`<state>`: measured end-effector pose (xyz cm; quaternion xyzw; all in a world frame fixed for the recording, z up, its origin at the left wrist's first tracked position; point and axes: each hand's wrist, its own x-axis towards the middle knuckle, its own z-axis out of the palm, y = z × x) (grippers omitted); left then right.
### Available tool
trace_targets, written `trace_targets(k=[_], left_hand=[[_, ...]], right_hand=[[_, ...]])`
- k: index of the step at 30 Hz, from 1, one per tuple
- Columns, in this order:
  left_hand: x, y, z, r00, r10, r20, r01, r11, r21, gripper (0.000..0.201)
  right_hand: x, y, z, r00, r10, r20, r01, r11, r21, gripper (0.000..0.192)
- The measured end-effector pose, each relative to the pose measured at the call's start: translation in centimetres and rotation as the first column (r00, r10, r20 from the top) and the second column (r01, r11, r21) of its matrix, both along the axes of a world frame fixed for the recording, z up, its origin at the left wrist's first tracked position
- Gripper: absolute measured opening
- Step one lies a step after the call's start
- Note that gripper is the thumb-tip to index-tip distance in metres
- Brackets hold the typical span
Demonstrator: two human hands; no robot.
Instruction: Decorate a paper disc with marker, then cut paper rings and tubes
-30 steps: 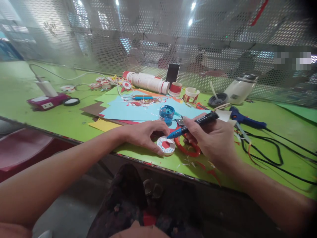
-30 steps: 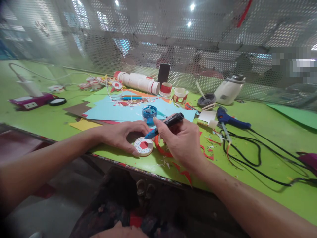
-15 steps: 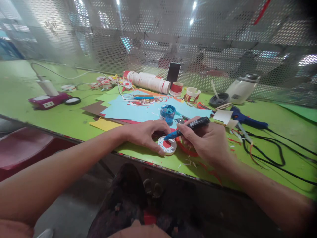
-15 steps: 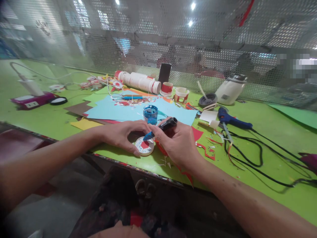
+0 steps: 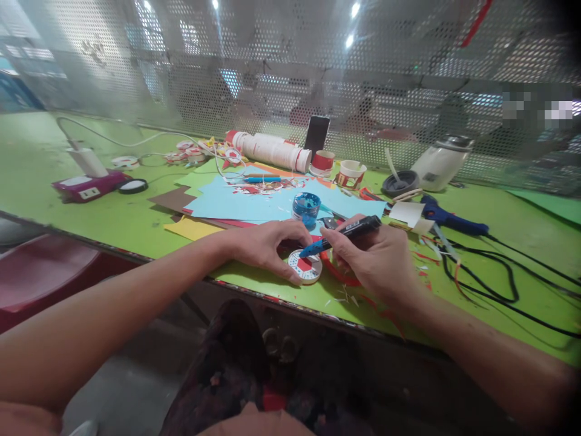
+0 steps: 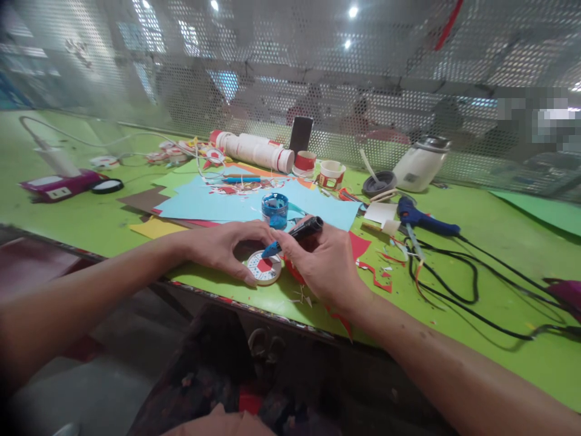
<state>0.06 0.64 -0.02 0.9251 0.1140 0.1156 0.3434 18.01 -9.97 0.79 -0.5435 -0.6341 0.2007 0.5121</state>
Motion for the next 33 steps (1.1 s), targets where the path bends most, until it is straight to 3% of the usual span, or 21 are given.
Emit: trace_targets(k=[8, 33], left_hand=[[0.06, -0.14, 0.34, 1.0, -0.012, -0.024, 0.013, 0.999, 0.035, 0.046], [0.09, -0.2, -0.01, 1.0, 0.028, 0.012, -0.028, 0.999, -0.018, 0.047]], right_hand=[[0.64, -0.06, 0.63, 0.993, -0.109, -0.035, 0.112, 0.99, 0.089, 0.033], [0.35, -0.13, 0.25, 0.999, -0.025, 0.046, 0.023, 0.998, 0.05, 0.026]])
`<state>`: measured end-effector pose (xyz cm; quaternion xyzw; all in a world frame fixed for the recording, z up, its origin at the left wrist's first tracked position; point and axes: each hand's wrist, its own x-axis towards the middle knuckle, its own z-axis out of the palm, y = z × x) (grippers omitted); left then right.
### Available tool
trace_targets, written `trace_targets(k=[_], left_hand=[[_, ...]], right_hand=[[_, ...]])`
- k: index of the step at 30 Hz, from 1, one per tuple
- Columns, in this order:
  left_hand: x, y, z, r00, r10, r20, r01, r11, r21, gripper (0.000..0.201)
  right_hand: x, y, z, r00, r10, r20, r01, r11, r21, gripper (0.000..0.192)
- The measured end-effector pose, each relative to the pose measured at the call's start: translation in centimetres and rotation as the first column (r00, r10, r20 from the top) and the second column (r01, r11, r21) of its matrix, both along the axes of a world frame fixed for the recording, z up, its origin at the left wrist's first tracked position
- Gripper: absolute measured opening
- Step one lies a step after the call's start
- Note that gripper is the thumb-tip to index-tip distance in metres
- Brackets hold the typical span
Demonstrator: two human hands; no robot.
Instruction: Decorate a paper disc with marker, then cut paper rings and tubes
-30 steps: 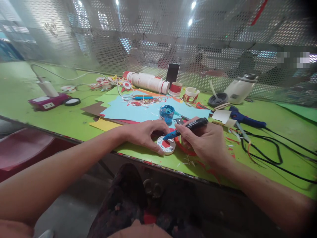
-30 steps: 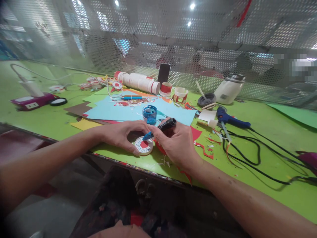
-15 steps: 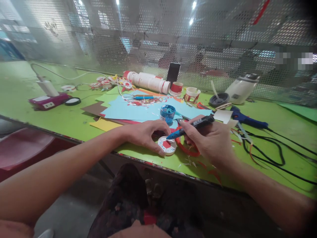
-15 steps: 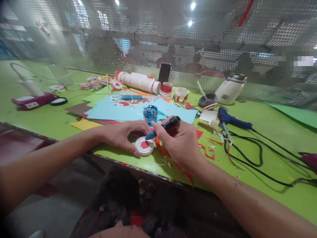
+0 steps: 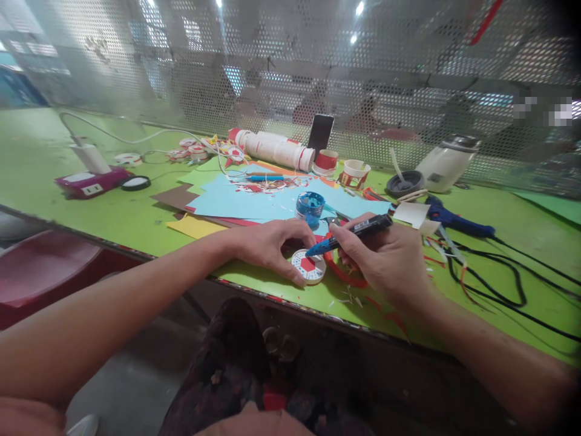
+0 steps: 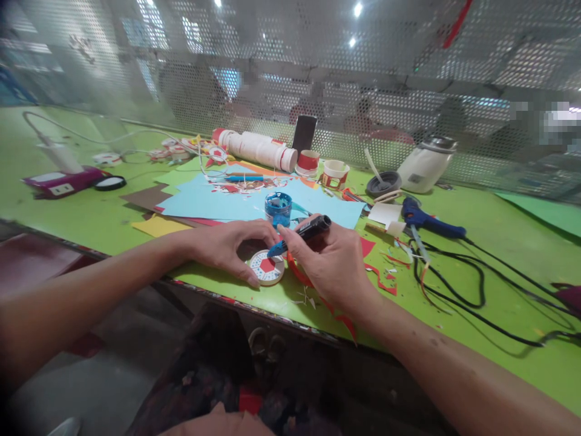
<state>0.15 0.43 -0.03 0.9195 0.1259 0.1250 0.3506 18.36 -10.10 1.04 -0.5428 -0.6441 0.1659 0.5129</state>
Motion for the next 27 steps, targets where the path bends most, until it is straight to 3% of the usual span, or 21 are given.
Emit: trace_targets(k=[15, 27], left_hand=[[-0.03, -0.01, -0.02, 1.0, 0.011, 0.0, -0.011, 1.0, -0.001, 0.048], [-0.13, 0.11, -0.11, 1.0, 0.002, -0.007, -0.002, 1.0, 0.005, 0.048]], right_hand=[[-0.14, 0.15, 0.03, 0.999, -0.019, -0.043, 0.016, 0.997, -0.076, 0.034], [-0.26, 0.26, -0.06, 0.998, -0.063, -0.011, 0.062, 0.998, -0.026, 0.039]])
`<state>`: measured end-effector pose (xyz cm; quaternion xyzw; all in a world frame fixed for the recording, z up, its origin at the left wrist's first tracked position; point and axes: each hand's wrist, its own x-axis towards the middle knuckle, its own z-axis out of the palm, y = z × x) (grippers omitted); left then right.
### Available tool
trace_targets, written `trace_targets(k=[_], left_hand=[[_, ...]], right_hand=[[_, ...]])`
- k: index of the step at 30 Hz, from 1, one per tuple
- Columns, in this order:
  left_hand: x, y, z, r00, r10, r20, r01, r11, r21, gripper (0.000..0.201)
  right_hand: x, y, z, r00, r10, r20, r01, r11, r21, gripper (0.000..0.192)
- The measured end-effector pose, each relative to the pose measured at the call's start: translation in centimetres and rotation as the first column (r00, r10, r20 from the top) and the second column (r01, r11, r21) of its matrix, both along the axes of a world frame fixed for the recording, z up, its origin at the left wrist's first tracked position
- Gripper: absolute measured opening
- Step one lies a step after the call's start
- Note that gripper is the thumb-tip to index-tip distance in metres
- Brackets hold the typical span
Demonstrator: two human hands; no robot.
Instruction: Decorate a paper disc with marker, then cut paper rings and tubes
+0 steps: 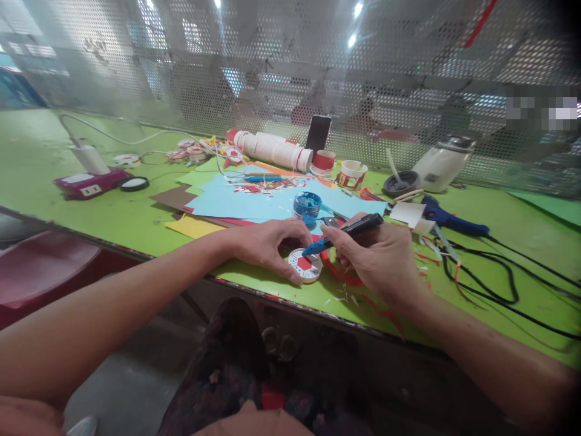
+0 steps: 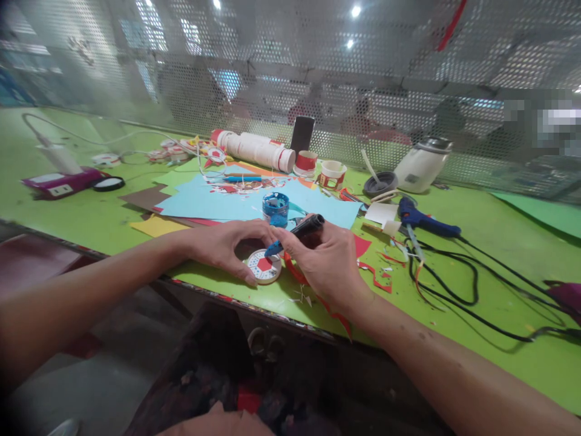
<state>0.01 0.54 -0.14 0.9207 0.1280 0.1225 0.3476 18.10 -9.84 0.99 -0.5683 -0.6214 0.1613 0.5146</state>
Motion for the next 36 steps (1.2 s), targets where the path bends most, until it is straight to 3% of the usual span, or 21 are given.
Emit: trace_targets(k=[6, 13, 22, 36], left_hand=[[0.07, -0.01, 0.08, 1.0, -0.001, 0.005, 0.001, 1.0, 0.0, 0.049], [0.1, -0.11, 0.23, 1.0, -0.001, -0.02, 0.001, 1.0, 0.008, 0.05], [0.14, -0.23, 0.32, 1.0, -0.006, -0.009, 0.006, 1.0, -0.005, 0.045], [-0.02, 0.13, -0.17, 1.0, -0.012, 0.003, 0.012, 1.0, 0.002, 0.046]], right_hand=[[-0.04, -0.11, 0.3, 1.0, -0.007, 0.026, 0.006, 1.0, 0.014, 0.04], [0.21, -0.52, 0.96, 0.994, -0.105, 0.011, 0.103, 0.988, 0.117, 0.042], [0.12, -0.44, 0.79, 0.999, 0.033, -0.017, -0.032, 0.999, 0.029, 0.025], [0.08, -0.3, 0.25, 0.995, 0.091, -0.031, -0.092, 0.995, -0.037, 0.025]])
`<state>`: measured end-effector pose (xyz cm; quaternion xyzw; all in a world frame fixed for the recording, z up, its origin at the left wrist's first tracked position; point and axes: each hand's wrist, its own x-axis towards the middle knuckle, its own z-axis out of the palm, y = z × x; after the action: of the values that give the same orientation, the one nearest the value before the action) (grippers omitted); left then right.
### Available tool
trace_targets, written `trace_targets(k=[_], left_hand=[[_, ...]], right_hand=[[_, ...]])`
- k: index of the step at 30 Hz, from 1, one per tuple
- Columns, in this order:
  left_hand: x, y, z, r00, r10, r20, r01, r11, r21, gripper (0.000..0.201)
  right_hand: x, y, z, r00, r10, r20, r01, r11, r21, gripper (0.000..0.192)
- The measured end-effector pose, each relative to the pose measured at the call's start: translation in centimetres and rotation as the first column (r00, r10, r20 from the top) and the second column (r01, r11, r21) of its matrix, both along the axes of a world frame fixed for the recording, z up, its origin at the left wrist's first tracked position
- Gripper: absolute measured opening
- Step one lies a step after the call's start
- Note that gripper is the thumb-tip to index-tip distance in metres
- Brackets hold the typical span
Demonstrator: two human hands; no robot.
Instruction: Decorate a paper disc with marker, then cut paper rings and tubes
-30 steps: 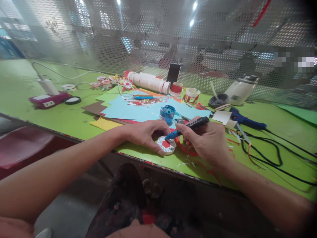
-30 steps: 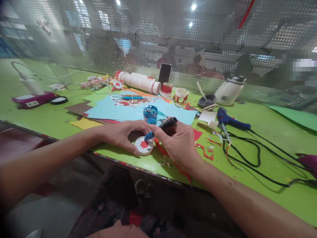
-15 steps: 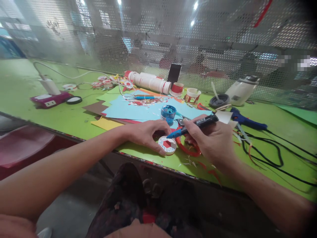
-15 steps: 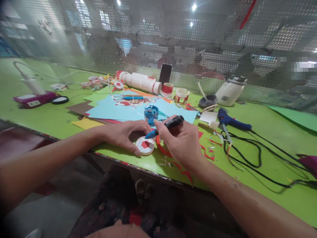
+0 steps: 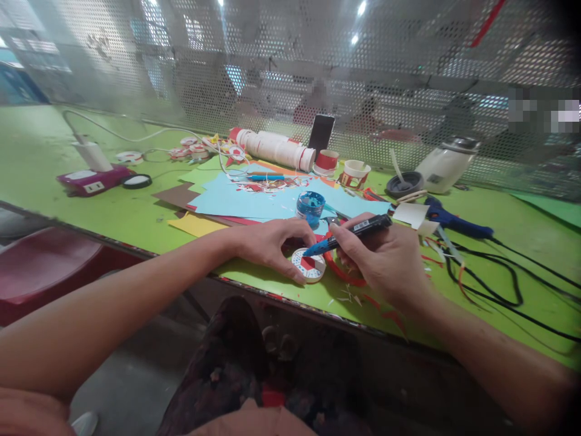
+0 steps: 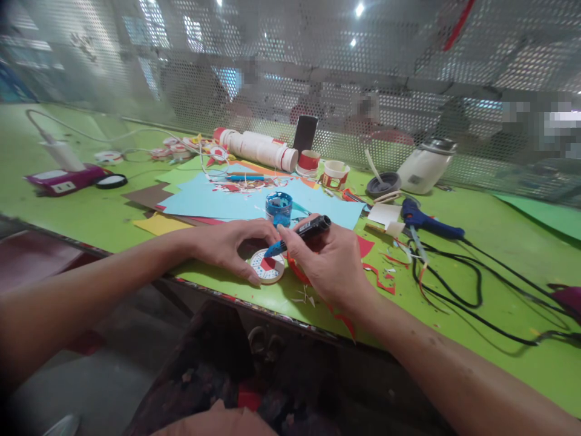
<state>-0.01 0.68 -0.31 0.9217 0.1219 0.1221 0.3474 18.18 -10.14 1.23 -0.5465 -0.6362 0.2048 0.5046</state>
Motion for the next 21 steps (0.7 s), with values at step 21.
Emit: trace_targets(k=[21], left_hand=[[0.02, 0.12, -0.19, 1.0, 0.0, 0.013, -0.001, 1.0, 0.019, 0.047]], right_hand=[[0.23, 0.22, -0.31, 0.997, 0.059, -0.052, -0.06, 0.998, -0.03, 0.025]])
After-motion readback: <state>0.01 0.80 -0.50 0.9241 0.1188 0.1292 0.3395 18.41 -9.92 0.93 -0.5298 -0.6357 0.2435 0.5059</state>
